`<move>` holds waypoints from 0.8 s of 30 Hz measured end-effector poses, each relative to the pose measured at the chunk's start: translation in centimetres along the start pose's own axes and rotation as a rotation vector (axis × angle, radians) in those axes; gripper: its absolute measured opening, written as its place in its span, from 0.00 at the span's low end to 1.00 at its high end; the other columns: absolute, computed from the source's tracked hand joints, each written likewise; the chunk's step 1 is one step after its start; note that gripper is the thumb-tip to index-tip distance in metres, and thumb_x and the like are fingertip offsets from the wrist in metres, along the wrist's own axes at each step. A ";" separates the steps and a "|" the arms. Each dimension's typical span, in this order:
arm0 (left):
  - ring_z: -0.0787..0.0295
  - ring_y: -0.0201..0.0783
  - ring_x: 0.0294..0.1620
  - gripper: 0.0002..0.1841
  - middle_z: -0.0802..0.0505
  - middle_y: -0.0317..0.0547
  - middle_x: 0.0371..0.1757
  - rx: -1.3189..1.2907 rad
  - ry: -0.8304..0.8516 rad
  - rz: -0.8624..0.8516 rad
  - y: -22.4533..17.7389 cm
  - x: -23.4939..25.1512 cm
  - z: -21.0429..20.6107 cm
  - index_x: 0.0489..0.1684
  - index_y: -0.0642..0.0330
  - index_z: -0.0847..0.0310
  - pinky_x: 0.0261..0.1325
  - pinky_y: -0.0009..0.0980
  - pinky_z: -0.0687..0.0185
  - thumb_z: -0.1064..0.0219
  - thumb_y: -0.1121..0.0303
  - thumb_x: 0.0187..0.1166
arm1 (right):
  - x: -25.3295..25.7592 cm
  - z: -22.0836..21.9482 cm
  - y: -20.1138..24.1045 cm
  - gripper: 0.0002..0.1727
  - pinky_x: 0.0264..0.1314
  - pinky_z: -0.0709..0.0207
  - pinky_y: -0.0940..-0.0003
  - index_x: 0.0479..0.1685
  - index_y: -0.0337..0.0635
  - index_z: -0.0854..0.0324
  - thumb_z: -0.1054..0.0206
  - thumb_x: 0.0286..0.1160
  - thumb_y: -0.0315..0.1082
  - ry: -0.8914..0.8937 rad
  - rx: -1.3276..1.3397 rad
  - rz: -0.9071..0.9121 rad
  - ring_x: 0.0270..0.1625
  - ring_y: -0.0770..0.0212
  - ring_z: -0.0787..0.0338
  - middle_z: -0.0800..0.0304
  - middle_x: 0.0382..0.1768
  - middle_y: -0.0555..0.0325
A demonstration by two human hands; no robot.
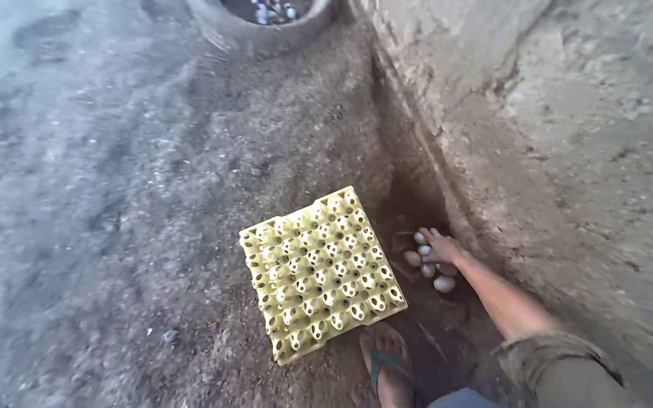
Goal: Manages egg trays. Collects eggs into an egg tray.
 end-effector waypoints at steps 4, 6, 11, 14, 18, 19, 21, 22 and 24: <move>0.26 0.43 0.79 0.37 0.17 0.70 0.70 -0.033 -0.112 -0.089 2.5 -1.7 1.4 0.72 0.81 0.28 0.84 0.34 0.38 0.42 0.47 0.83 | -0.8 0.3 0.8 0.61 0.61 0.19 0.30 0.94 0.51 0.51 0.14 0.57 0.49 -0.030 -0.038 0.063 0.62 0.31 0.11 0.31 0.84 0.41; 0.27 0.46 0.81 0.43 0.18 0.73 0.70 -0.049 -0.091 -0.132 2.8 -2.1 2.0 0.70 0.82 0.28 0.86 0.36 0.41 0.44 0.39 0.81 | -0.7 0.6 1.5 0.58 0.61 0.19 0.30 0.93 0.52 0.49 0.15 0.59 0.45 -0.026 -0.080 0.095 0.62 0.31 0.11 0.27 0.82 0.41; 0.26 0.49 0.80 0.46 0.17 0.73 0.70 -0.014 -0.127 -0.203 4.1 -3.7 2.8 0.69 0.82 0.26 0.86 0.37 0.39 0.43 0.35 0.79 | -0.4 0.1 1.6 0.43 0.59 0.18 0.29 0.85 0.66 0.31 0.19 0.65 0.52 0.042 -0.179 0.023 0.63 0.25 0.15 0.47 0.89 0.32; 0.26 0.44 0.81 0.53 0.17 0.68 0.72 0.130 -0.139 -0.167 3.0 -4.6 3.1 0.76 0.80 0.32 0.86 0.35 0.39 0.43 0.28 0.75 | -0.7 -0.1 1.4 0.38 0.62 0.19 0.29 0.80 0.58 0.24 0.19 0.66 0.53 0.047 -0.150 -0.054 0.66 0.23 0.17 0.48 0.88 0.26; 0.14 0.32 0.71 0.42 0.25 0.27 0.86 0.190 -0.332 -0.321 2.5 -7.6 9.5 0.94 0.34 0.52 0.66 0.35 0.10 0.32 0.47 0.80 | 0.0 -0.3 0.7 0.43 0.70 0.24 0.29 0.87 0.55 0.32 0.23 0.70 0.57 0.110 -0.155 -0.185 0.74 0.21 0.24 0.51 0.88 0.21; 0.15 0.33 0.73 0.42 0.33 0.23 0.90 0.249 -0.394 -0.339 3.2 -8.1 12.8 0.95 0.28 0.55 0.68 0.36 0.10 0.32 0.50 0.82 | 0.1 -0.3 0.5 0.44 0.71 0.26 0.29 0.88 0.54 0.33 0.23 0.70 0.57 0.119 -0.158 -0.208 0.76 0.21 0.26 0.51 0.88 0.21; 0.15 0.38 0.74 0.42 0.36 0.27 0.92 0.361 -0.585 -0.296 5.4 -10.4 19.8 0.95 0.30 0.57 0.68 0.39 0.10 0.34 0.48 0.82 | 0.3 -0.4 0.5 0.45 0.72 0.26 0.29 0.87 0.53 0.32 0.23 0.69 0.58 0.120 -0.170 -0.223 0.78 0.22 0.28 0.47 0.86 0.20; 0.15 0.40 0.74 0.44 0.35 0.31 0.92 0.385 -0.710 -0.238 6.5 -12.1 23.2 0.96 0.35 0.58 0.67 0.40 0.10 0.33 0.47 0.81 | 0.2 -0.4 0.6 0.44 0.71 0.26 0.29 0.86 0.53 0.31 0.22 0.68 0.57 0.104 -0.176 -0.216 0.78 0.22 0.27 0.46 0.85 0.20; 0.15 0.41 0.73 0.45 0.40 0.41 0.93 0.414 -0.947 -0.076 8.3 -16.0 29.1 0.96 0.46 0.61 0.64 0.40 0.10 0.37 0.50 0.81 | -0.4 -0.1 0.7 0.41 0.69 0.24 0.29 0.84 0.53 0.28 0.23 0.69 0.57 0.037 -0.159 -0.195 0.75 0.21 0.24 0.45 0.85 0.19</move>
Point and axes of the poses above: each hand's wrist, its own x-axis towards the middle knuckle, its own z-axis out of the back of the hand, y = z × x, the point moved 4 cm from there along x, towards the middle knuckle
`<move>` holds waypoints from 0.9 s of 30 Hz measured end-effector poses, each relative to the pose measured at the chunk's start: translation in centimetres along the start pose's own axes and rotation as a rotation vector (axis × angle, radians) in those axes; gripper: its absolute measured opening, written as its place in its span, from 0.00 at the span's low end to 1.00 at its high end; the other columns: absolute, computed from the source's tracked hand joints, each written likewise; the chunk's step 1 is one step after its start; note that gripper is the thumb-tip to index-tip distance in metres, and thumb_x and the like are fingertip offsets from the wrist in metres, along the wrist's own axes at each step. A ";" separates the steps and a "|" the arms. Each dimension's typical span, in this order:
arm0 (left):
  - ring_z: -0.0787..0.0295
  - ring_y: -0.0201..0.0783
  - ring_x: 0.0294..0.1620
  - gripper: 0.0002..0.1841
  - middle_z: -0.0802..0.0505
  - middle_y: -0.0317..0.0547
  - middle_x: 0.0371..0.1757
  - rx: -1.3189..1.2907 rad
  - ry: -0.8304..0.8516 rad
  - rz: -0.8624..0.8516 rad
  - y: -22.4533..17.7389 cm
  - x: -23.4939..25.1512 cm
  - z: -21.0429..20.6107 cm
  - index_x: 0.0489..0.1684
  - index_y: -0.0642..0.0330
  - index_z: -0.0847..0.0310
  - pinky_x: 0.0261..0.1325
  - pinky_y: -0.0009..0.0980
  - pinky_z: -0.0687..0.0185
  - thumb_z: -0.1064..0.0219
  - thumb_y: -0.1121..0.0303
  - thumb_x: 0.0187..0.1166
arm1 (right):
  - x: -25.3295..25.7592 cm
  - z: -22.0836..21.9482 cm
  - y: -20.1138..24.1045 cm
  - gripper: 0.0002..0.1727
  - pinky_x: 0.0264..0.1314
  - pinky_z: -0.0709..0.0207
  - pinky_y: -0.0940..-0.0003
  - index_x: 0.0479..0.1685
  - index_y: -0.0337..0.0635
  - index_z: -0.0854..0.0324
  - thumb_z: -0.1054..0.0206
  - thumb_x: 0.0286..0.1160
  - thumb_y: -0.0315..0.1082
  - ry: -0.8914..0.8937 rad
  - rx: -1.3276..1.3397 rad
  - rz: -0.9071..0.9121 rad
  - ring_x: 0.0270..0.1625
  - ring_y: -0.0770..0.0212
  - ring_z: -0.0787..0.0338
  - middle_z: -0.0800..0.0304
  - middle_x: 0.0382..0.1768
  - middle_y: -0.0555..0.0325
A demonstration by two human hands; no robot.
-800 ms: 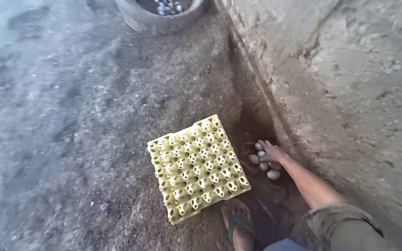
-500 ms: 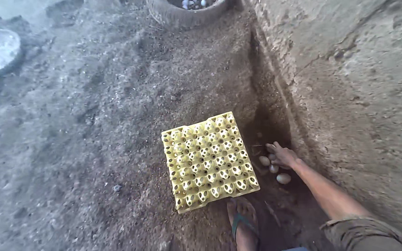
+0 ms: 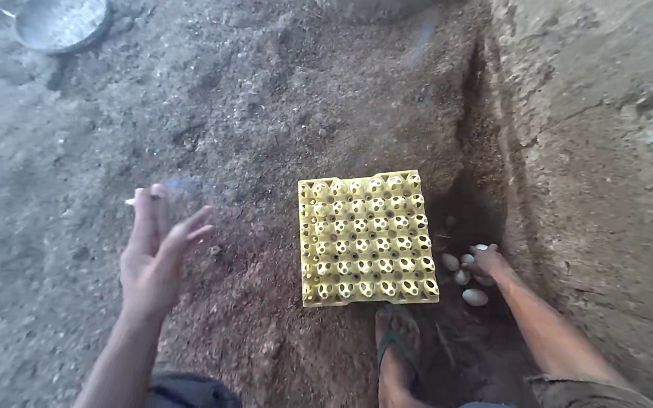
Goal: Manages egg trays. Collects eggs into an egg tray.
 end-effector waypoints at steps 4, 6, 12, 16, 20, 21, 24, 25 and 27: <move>0.13 0.44 0.70 0.35 0.34 0.52 0.89 0.113 -0.271 0.335 6.4 0.3 8.9 0.96 0.47 0.57 0.65 0.41 0.12 0.48 0.55 0.90 | -3.3 2.9 -1.0 0.36 0.75 0.32 0.27 0.78 0.48 0.22 0.25 0.73 0.56 -0.144 0.316 0.047 0.77 0.25 0.26 0.29 0.77 0.23; 0.12 0.46 0.68 0.32 0.29 0.54 0.86 0.152 -0.338 0.489 8.6 -0.5 11.1 0.94 0.47 0.52 0.63 0.42 0.12 0.49 0.53 0.91 | -6.2 6.0 -0.7 0.33 0.75 0.31 0.27 0.77 0.47 0.22 0.28 0.77 0.55 -0.140 0.406 0.118 0.74 0.31 0.20 0.17 0.69 0.30; 0.13 0.50 0.69 0.31 0.24 0.56 0.83 0.141 -0.318 0.632 10.8 -2.0 13.1 0.91 0.50 0.42 0.66 0.47 0.16 0.46 0.50 0.90 | -19.3 19.4 11.5 0.36 0.70 0.28 0.29 0.75 0.46 0.19 0.21 0.69 0.54 -0.270 0.211 0.536 0.70 0.30 0.20 0.21 0.69 0.28; 0.08 0.38 0.55 0.23 0.10 0.47 0.63 0.108 -0.344 0.599 8.6 -1.8 12.4 0.75 0.55 0.25 0.58 0.39 0.12 0.47 0.51 0.91 | -23.3 22.2 24.7 0.35 0.64 0.23 0.31 0.72 0.55 0.16 0.19 0.64 0.58 -0.273 -0.108 0.758 0.68 0.30 0.19 0.24 0.71 0.29; 0.05 0.31 0.45 0.16 0.05 0.40 0.51 0.057 -0.371 0.559 8.1 -2.7 12.8 0.67 0.55 0.21 0.49 0.31 0.10 0.41 0.58 0.89 | -22.0 21.0 35.8 0.35 0.58 0.20 0.29 0.70 0.60 0.16 0.20 0.61 0.62 -0.254 -0.259 0.813 0.65 0.29 0.17 0.28 0.74 0.27; 0.05 0.32 0.45 0.16 0.05 0.40 0.51 0.043 -0.384 0.554 8.1 -3.1 13.2 0.68 0.55 0.22 0.50 0.31 0.10 0.40 0.59 0.89 | -21.2 19.9 37.7 0.36 0.57 0.19 0.29 0.71 0.60 0.16 0.20 0.60 0.61 -0.252 -0.275 0.804 0.65 0.29 0.16 0.31 0.76 0.26; 0.05 0.31 0.45 0.17 0.05 0.40 0.52 0.052 -0.428 0.534 8.2 -4.4 15.2 0.69 0.54 0.22 0.49 0.30 0.09 0.39 0.59 0.88 | -19.3 17.1 41.3 0.38 0.57 0.17 0.31 0.74 0.61 0.19 0.18 0.59 0.60 -0.253 -0.289 0.760 0.64 0.29 0.16 0.40 0.82 0.24; 0.06 0.30 0.45 0.17 0.06 0.39 0.52 0.055 -0.443 0.529 8.2 -5.0 15.9 0.69 0.54 0.22 0.49 0.30 0.10 0.39 0.59 0.88 | -19.0 16.5 41.8 0.39 0.58 0.17 0.32 0.75 0.60 0.20 0.18 0.59 0.59 -0.256 -0.293 0.751 0.64 0.28 0.16 0.42 0.82 0.24; 0.06 0.29 0.44 0.17 0.06 0.37 0.51 0.058 -0.470 0.522 8.3 -5.9 17.1 0.69 0.53 0.23 0.48 0.29 0.09 0.39 0.59 0.88 | -19.0 16.2 42.2 0.40 0.58 0.17 0.32 0.75 0.59 0.21 0.18 0.59 0.61 -0.250 -0.294 0.743 0.64 0.28 0.16 0.44 0.83 0.24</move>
Point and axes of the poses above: each hand's wrist, its own x-axis towards the middle knuckle, its own z-axis out of the back of the hand, y = z × x, the point moved 4 cm from there along x, towards the middle knuckle
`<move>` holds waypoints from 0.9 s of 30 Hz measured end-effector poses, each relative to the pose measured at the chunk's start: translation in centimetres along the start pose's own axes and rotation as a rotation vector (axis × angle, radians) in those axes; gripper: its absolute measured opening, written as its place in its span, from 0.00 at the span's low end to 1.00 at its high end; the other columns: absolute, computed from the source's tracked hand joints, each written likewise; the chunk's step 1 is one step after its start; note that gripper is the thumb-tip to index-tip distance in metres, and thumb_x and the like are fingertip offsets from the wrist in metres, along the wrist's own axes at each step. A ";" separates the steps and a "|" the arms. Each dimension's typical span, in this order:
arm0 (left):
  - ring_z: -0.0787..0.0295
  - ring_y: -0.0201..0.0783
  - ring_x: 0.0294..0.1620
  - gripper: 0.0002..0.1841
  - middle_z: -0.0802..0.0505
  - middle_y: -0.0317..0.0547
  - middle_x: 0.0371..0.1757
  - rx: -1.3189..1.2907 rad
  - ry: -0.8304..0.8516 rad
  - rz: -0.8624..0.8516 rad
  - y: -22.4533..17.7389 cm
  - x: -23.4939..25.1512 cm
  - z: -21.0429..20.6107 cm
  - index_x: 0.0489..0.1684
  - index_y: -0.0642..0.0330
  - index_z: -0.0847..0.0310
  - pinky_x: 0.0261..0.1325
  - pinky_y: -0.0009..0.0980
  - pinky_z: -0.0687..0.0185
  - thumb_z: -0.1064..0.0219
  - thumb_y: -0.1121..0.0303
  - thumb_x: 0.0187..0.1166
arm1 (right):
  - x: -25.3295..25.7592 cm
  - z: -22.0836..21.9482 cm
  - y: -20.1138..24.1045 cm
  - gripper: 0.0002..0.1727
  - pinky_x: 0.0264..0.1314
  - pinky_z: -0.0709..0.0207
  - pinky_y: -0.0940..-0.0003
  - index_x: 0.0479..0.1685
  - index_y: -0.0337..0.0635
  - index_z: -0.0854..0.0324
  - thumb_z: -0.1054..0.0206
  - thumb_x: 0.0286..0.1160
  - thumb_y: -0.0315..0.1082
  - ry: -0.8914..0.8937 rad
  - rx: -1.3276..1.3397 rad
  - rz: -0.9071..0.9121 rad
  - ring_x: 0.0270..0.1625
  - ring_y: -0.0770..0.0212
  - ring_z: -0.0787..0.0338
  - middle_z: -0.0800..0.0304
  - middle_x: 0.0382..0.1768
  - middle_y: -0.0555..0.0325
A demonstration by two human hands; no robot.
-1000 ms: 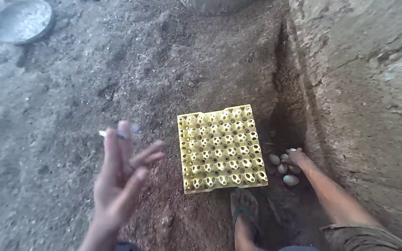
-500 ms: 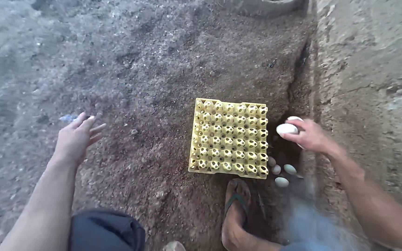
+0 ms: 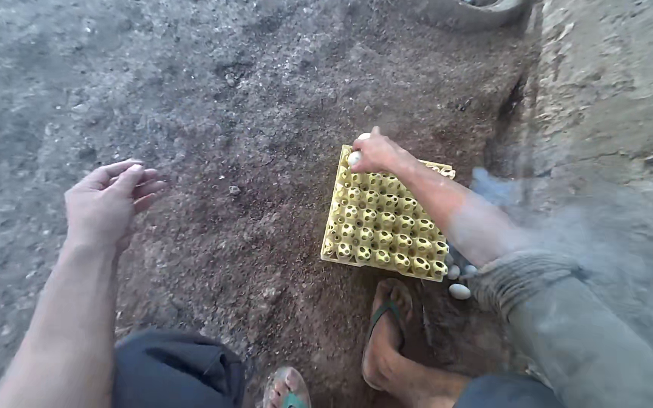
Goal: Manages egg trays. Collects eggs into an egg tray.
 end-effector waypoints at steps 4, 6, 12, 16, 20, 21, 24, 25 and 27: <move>0.05 0.29 0.43 0.15 0.06 0.34 0.49 -0.031 -0.032 -0.003 0.3 0.1 1.0 0.67 0.52 0.22 0.48 0.29 0.09 0.40 0.58 0.89 | -2.1 0.9 0.0 0.22 0.58 0.15 0.38 0.72 0.63 0.19 0.37 0.83 0.55 -0.064 0.058 0.077 0.60 0.34 0.12 0.37 0.80 0.29; 0.05 0.30 0.44 0.16 0.06 0.34 0.49 -0.045 -0.028 -0.014 0.2 0.1 1.2 0.66 0.51 0.22 0.49 0.30 0.09 0.40 0.57 0.88 | -3.8 0.5 0.7 0.19 0.56 0.15 0.38 0.70 0.67 0.17 0.44 0.86 0.39 -0.041 0.055 0.163 0.58 0.37 0.11 0.34 0.79 0.34; 0.06 0.30 0.45 0.15 0.06 0.30 0.49 -0.056 -0.020 -0.043 -0.5 0.0 0.1 0.63 0.47 0.22 0.49 0.30 0.09 0.40 0.53 0.87 | -6.2 -2.1 3.2 0.46 0.47 0.19 0.30 0.89 0.90 0.43 0.32 0.75 0.31 0.101 -0.302 0.257 0.54 0.30 0.13 0.35 0.80 0.33; 0.05 0.31 0.47 0.15 0.06 0.30 0.50 -0.057 0.029 -0.083 -0.6 0.4 -0.7 0.62 0.45 0.22 0.50 0.32 0.08 0.39 0.52 0.86 | -6.3 -2.3 3.6 0.44 0.47 0.19 0.31 0.94 0.74 0.47 0.32 0.78 0.37 0.069 -0.274 0.216 0.53 0.30 0.12 0.30 0.77 0.33; 0.05 0.31 0.46 0.14 0.06 0.29 0.49 -0.060 0.047 -0.090 -0.7 0.5 -1.6 0.61 0.45 0.22 0.50 0.31 0.08 0.39 0.52 0.86 | -6.6 -3.6 4.2 0.33 0.56 0.16 0.37 0.77 0.45 0.28 0.26 0.70 0.40 0.057 -0.076 0.244 0.60 0.34 0.13 0.29 0.74 0.33; 0.05 0.31 0.46 0.14 0.06 0.29 0.49 -0.059 0.055 -0.091 -0.8 0.5 -1.8 0.61 0.45 0.23 0.50 0.31 0.08 0.39 0.53 0.86 | -6.5 -4.4 4.4 0.34 0.55 0.16 0.38 0.76 0.44 0.29 0.24 0.68 0.39 0.068 -0.064 0.274 0.59 0.34 0.12 0.30 0.74 0.31; 0.06 0.31 0.45 0.15 0.06 0.29 0.49 -0.047 0.091 -0.102 -1.0 0.4 -2.7 0.64 0.46 0.24 0.49 0.30 0.09 0.40 0.53 0.86 | -6.4 -6.0 4.8 0.37 0.58 0.17 0.39 0.79 0.46 0.31 0.22 0.66 0.36 0.068 -0.090 0.340 0.61 0.33 0.14 0.27 0.71 0.30; 0.06 0.30 0.45 0.15 0.07 0.28 0.49 -0.044 0.099 -0.105 -1.0 0.4 -3.0 0.64 0.45 0.24 0.49 0.30 0.09 0.40 0.53 0.86 | -6.6 -6.3 4.7 0.36 0.59 0.17 0.39 0.79 0.45 0.31 0.24 0.68 0.36 0.056 -0.095 0.350 0.62 0.33 0.14 0.27 0.71 0.30; 0.06 0.30 0.45 0.15 0.07 0.27 0.50 -0.039 0.122 -0.115 -1.0 0.7 -3.7 0.64 0.43 0.24 0.49 0.30 0.09 0.38 0.52 0.86 | -7.9 -5.4 4.0 0.31 0.58 0.17 0.40 0.77 0.44 0.28 0.26 0.74 0.37 0.018 -0.049 0.352 0.59 0.34 0.13 0.29 0.74 0.31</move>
Point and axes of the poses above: each hand's wrist, its own x-axis towards the middle knuckle, its own z-axis out of the back of the hand, y = z × x, the point moved 4 cm from there along x, towards the middle knuckle
